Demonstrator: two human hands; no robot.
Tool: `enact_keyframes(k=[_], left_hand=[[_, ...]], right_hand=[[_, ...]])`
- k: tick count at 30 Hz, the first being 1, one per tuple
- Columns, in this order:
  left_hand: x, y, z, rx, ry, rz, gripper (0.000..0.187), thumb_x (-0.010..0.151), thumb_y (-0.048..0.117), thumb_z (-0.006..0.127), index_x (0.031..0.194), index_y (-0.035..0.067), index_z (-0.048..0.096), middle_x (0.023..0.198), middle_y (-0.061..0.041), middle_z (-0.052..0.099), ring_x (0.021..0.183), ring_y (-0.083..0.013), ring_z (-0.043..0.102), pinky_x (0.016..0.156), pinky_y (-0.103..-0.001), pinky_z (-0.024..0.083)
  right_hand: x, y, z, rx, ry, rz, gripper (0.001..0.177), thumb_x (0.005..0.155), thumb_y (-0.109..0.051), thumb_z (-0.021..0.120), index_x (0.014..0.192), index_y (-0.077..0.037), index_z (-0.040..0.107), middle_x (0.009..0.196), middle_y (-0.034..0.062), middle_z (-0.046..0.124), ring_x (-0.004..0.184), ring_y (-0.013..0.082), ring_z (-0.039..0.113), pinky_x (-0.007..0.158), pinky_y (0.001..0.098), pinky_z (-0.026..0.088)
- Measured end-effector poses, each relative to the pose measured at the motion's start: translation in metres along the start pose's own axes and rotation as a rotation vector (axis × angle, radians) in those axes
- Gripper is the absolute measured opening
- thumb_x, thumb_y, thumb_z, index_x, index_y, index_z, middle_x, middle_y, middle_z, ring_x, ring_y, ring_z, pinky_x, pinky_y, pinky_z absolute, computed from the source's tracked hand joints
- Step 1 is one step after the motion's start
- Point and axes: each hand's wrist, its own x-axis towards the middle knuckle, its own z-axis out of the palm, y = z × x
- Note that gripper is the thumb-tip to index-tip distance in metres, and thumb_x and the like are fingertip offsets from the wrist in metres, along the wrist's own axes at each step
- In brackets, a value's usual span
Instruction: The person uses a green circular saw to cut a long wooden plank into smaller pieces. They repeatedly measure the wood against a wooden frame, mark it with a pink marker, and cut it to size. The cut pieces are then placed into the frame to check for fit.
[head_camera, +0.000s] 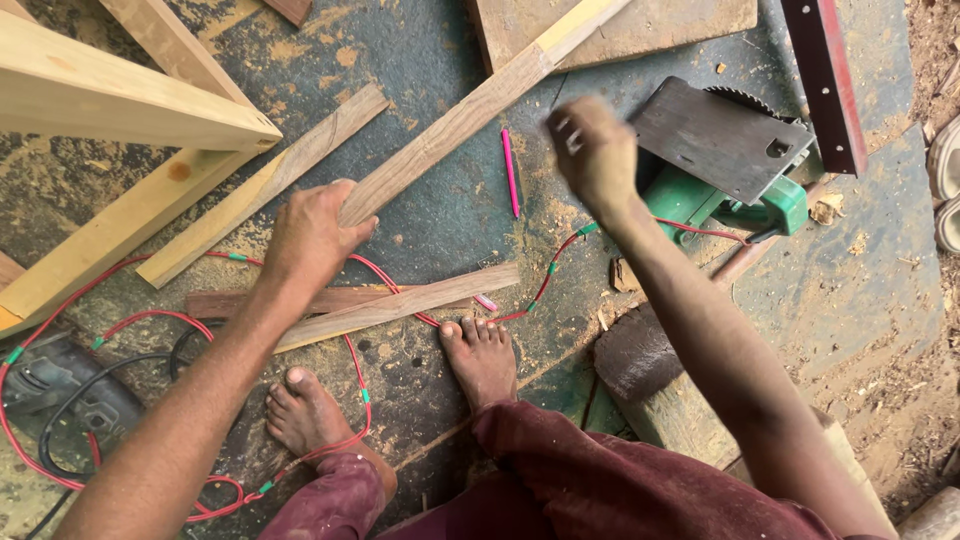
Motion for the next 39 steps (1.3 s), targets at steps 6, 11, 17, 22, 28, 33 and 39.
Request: enact_keyframes(k=[6, 11, 17, 22, 28, 33, 39], left_hand=[[0.013, -0.007, -0.006, -0.143, -0.284, -0.254, 0.048, 0.078, 0.039, 0.084, 0.112, 0.008, 0.073, 0.087, -0.019, 0.075, 0.076, -0.0311, 0.075, 0.075, -0.043, 0.058], [0.022, -0.029, -0.004, -0.197, -0.368, -0.168, 0.051, 0.074, 0.044, 0.086, 0.109, 0.007, 0.076, 0.09, -0.017, 0.077, 0.078, -0.0246, 0.074, 0.075, -0.041, 0.057], [0.019, -0.019, -0.006, -0.179, -0.332, -0.197, 0.051, 0.076, 0.041, 0.085, 0.113, 0.007, 0.074, 0.094, -0.019, 0.077, 0.085, -0.029, 0.075, 0.079, -0.043, 0.058], [-0.003, -0.006, 0.003, 0.031, 0.025, 0.001, 0.043, 0.084, 0.023, 0.085, 0.115, -0.002, 0.069, 0.102, -0.023, 0.073, 0.095, -0.04, 0.071, 0.084, -0.05, 0.057], [-0.005, -0.002, 0.008, 0.124, 0.054, -0.001, 0.049, 0.081, 0.012, 0.084, 0.121, -0.004, 0.063, 0.104, -0.023, 0.069, 0.095, -0.0374, 0.072, 0.078, -0.044, 0.06], [-0.002, -0.003, 0.005, 0.115, 0.028, -0.009, 0.04, 0.083, 0.016, 0.084, 0.111, -0.003, 0.063, 0.101, -0.021, 0.069, 0.093, -0.0377, 0.071, 0.079, -0.047, 0.059], [0.002, -0.001, -0.005, 0.113, 0.017, -0.009, 0.034, 0.084, 0.018, 0.084, 0.098, -0.002, 0.06, 0.097, -0.021, 0.069, 0.092, -0.0395, 0.071, 0.081, -0.05, 0.057]], right_hand=[[0.035, -0.011, -0.027, -0.264, 0.308, -0.421, 0.022, 0.092, -0.012, 0.083, 0.111, -0.005, 0.074, 0.107, 0.0082, 0.074, 0.091, 0.0211, 0.068, 0.072, 0.0365, 0.059], [0.03, 0.007, -0.016, -0.323, 0.116, -0.452, 0.01, 0.101, 0.0, 0.069, 0.096, -0.008, 0.072, 0.086, 0.0059, 0.069, 0.075, 0.0176, 0.064, 0.059, 0.0341, 0.053], [-0.038, -0.037, -0.007, -0.268, -0.371, -0.541, 0.006, 0.101, -0.013, 0.071, 0.096, -0.015, 0.073, 0.088, 0.004, 0.071, 0.076, 0.0198, 0.068, 0.068, 0.0372, 0.059], [0.022, -0.037, -0.052, -0.352, -0.056, -0.571, 0.044, 0.086, -0.03, 0.088, 0.123, -0.011, 0.073, 0.116, 0.0071, 0.074, 0.105, 0.0251, 0.07, 0.089, 0.0364, 0.059], [0.092, -0.033, -0.056, -0.441, -0.276, -0.673, 0.049, 0.082, -0.026, 0.087, 0.127, -0.011, 0.075, 0.128, 0.0086, 0.072, 0.11, 0.0275, 0.069, 0.093, 0.0391, 0.058], [0.103, -0.022, -0.053, -0.337, -0.429, -0.621, 0.04, 0.087, -0.012, 0.086, 0.126, -0.009, 0.076, 0.125, 0.01, 0.073, 0.104, 0.0278, 0.071, 0.091, 0.0384, 0.06], [0.109, -0.03, -0.058, -0.41, -0.468, -0.614, 0.044, 0.083, -0.014, 0.088, 0.125, -0.009, 0.077, 0.12, 0.0093, 0.074, 0.101, 0.0282, 0.072, 0.087, 0.04, 0.059]])
